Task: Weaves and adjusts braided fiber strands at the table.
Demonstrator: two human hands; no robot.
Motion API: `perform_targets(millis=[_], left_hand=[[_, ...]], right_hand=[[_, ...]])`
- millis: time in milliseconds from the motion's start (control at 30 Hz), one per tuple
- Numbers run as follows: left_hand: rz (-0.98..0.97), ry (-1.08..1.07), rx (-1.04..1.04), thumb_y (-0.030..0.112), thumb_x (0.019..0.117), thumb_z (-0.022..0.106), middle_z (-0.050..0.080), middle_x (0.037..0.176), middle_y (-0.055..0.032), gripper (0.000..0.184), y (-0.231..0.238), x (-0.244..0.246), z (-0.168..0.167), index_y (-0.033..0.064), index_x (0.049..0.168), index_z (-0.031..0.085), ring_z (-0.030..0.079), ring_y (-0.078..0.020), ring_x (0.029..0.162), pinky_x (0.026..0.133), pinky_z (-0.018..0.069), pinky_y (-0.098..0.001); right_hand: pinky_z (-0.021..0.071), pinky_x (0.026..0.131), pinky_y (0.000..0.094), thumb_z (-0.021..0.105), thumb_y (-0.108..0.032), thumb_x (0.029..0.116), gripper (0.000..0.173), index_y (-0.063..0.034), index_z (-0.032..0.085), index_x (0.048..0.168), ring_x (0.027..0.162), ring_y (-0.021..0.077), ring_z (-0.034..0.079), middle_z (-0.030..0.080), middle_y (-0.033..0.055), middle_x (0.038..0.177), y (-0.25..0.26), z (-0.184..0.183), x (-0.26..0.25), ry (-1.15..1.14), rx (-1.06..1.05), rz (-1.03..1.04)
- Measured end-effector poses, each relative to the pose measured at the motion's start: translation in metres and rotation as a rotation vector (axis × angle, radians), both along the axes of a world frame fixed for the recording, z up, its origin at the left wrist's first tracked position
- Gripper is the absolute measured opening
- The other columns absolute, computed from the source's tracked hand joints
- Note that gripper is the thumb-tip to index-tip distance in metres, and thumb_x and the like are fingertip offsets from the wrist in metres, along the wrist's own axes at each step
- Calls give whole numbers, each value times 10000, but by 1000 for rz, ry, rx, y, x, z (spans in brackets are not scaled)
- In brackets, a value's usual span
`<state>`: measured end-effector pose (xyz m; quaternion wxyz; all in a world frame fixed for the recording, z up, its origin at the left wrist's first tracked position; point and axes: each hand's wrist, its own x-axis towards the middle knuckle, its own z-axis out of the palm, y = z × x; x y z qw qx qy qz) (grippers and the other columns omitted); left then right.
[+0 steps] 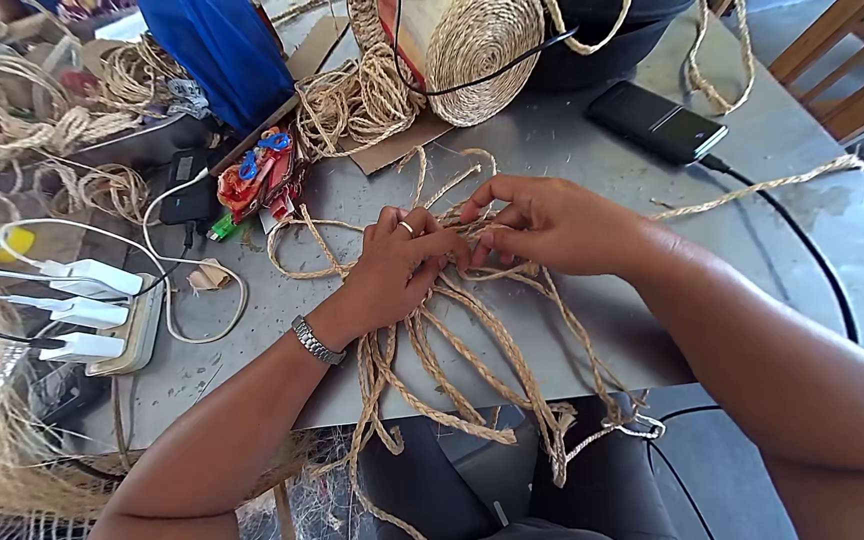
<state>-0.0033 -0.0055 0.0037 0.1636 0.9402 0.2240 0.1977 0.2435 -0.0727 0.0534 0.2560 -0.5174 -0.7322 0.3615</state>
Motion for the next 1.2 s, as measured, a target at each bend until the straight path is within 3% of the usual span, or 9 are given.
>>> perform_targets(millis=[200, 467, 633, 767, 833, 967, 1033, 1100, 1200], left_hand=[[-10, -7, -30, 161, 984, 509, 594, 1176, 23, 336, 2, 3, 0, 304, 1130, 775, 486, -237, 1121, 899, 369, -502], [-17, 3, -45, 136, 961, 521, 607, 1222, 32, 248, 2, 3, 2, 241, 957, 746, 490, -253, 1172, 935, 376, -528], [-16, 7, -62, 121, 948, 522, 605, 1210, 29, 237, 1, 3, 3, 237, 885, 719, 487, -265, 1188, 946, 370, -549], [0, 17, -87, 160, 959, 522, 617, 1209, 56, 226, 4, 6, 4, 252, 894, 718, 488, -239, 1224, 978, 363, -555], [5, 17, -84, 147, 949, 526, 621, 1203, 53, 228, 3, 6, 4, 246, 884, 721, 491, -239, 1216, 977, 363, -554], [4, 12, -48, 134, 952, 535, 617, 1212, 44, 228, 2, 6, 1, 242, 865, 717, 495, -252, 1188, 949, 373, -544], [5, 7, -47, 143, 953, 538, 615, 1215, 46, 220, 4, 7, 0, 245, 864, 711, 492, -255, 1193, 950, 372, -548], [5, 3, -47, 151, 955, 544, 613, 1220, 36, 206, 4, 7, -1, 242, 881, 712, 491, -268, 1199, 945, 377, -561], [10, 2, -37, 138, 956, 549, 616, 1216, 12, 203, 4, 8, 0, 228, 889, 717, 496, -291, 1202, 936, 385, -580]], right_hand=[[569, 641, 222, 540, -101, 1056, 149, -126, 613, 1183, 683, 57, 678, 733, -22, 850, 3, -1, 1, -70, 28, 15], [551, 557, 253, 630, -37, 983, 168, -112, 630, 1133, 630, 78, 642, 721, 9, 954, 6, 8, 24, -172, 64, 52], [573, 743, 422, 674, -59, 933, 50, -90, 711, 945, 798, 179, 673, 704, 52, 905, 9, 15, 54, -337, 143, 75], [524, 836, 499, 764, -139, 910, 99, -117, 788, 1003, 966, 268, 640, 673, 115, 1055, 8, 19, 63, -475, 114, 6], [508, 802, 495, 748, -206, 930, 113, -120, 798, 986, 913, 249, 630, 663, 104, 985, 5, 21, 60, -503, 126, -19], [585, 683, 370, 593, -340, 1046, 303, -117, 777, 954, 683, 110, 675, 715, 1, 778, -5, 23, 40, -419, 63, 23], [573, 732, 394, 656, -425, 990, 325, -123, 774, 997, 755, 125, 674, 716, 3, 837, -13, 21, 31, -409, 66, 84], [583, 792, 425, 752, -394, 918, 297, -108, 766, 995, 872, 182, 684, 709, 46, 946, -24, 15, 22, -451, 135, 126], [525, 893, 488, 745, -336, 925, 266, -71, 744, 942, 1046, 292, 620, 662, 113, 1060, -58, 7, 1, -517, 301, 24]])
